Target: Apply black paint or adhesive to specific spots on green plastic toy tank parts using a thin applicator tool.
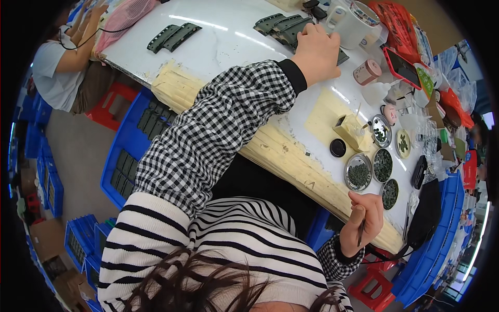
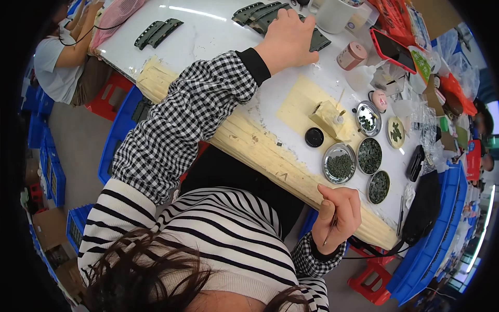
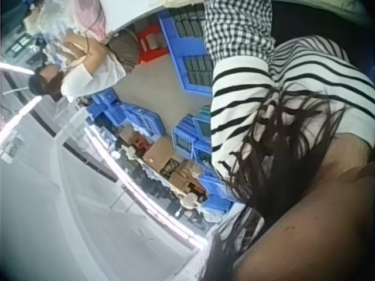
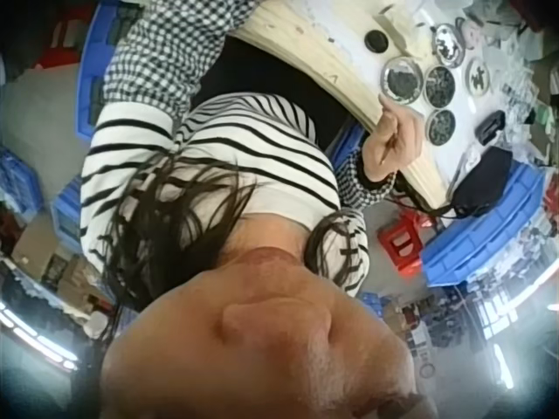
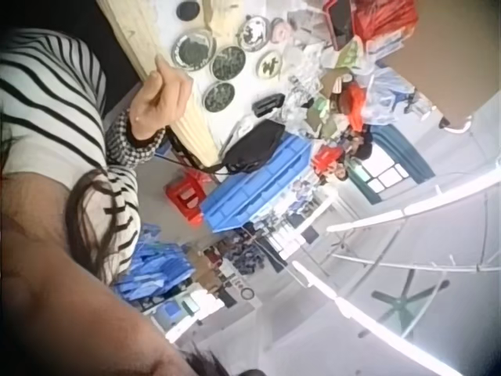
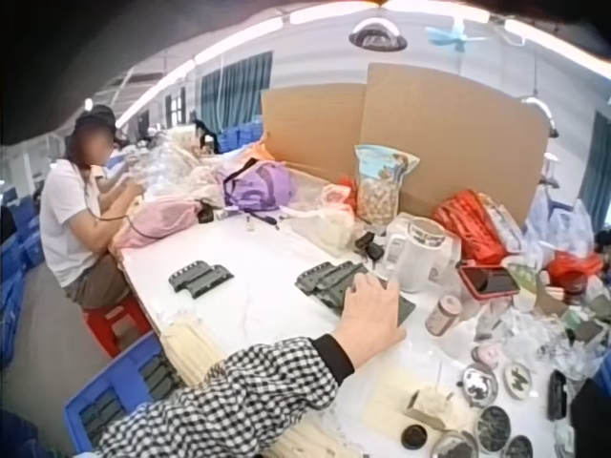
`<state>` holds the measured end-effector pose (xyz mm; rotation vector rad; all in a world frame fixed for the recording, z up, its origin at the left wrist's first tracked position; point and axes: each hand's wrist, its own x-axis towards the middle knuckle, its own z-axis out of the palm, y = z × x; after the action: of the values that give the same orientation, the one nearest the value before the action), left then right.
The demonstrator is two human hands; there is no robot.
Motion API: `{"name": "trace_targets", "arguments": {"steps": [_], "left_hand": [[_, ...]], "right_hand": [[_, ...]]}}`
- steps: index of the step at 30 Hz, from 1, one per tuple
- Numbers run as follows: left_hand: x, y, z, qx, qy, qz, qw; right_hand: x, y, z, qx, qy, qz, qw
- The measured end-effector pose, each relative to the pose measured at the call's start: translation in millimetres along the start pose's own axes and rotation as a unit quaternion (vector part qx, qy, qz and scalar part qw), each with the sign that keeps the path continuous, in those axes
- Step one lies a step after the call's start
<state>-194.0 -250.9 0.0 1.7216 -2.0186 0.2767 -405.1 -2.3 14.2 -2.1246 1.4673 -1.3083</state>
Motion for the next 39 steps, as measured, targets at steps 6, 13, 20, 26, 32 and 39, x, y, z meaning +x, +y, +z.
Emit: {"name": "trace_targets", "arguments": {"steps": [6, 13, 20, 26, 32, 39], "left_hand": [[-8, 0, 3, 0.034, 0.036, 0.028, 0.998], [-41, -47, -28, -0.111, 0.177, 0.084, 0.974], [-216, -237, -127, -0.121, 0.368, -0.159, 0.908], [-513, -351, -125, 0.057, -0.138, -0.42, 0.895], [-575, -324, -90, -0.014, -0.314, -0.48, 0.819], [-577, -324, -61, 0.058, -0.27, -0.475, 0.836]], "right_hand": [[-1, -1, 0, -0.004, 0.004, -0.002, 1.0], [2, -8, 1, -0.005, -0.008, -0.002, 1.0], [3, -10, 5, 0.0, -0.018, -0.011, 1.0], [14, -24, 28, 0.007, -0.062, -0.045, 0.997], [16, -48, 47, 0.009, -0.12, -0.09, 0.989], [11, -57, 49, -0.01, -0.127, -0.089, 0.988]]}}
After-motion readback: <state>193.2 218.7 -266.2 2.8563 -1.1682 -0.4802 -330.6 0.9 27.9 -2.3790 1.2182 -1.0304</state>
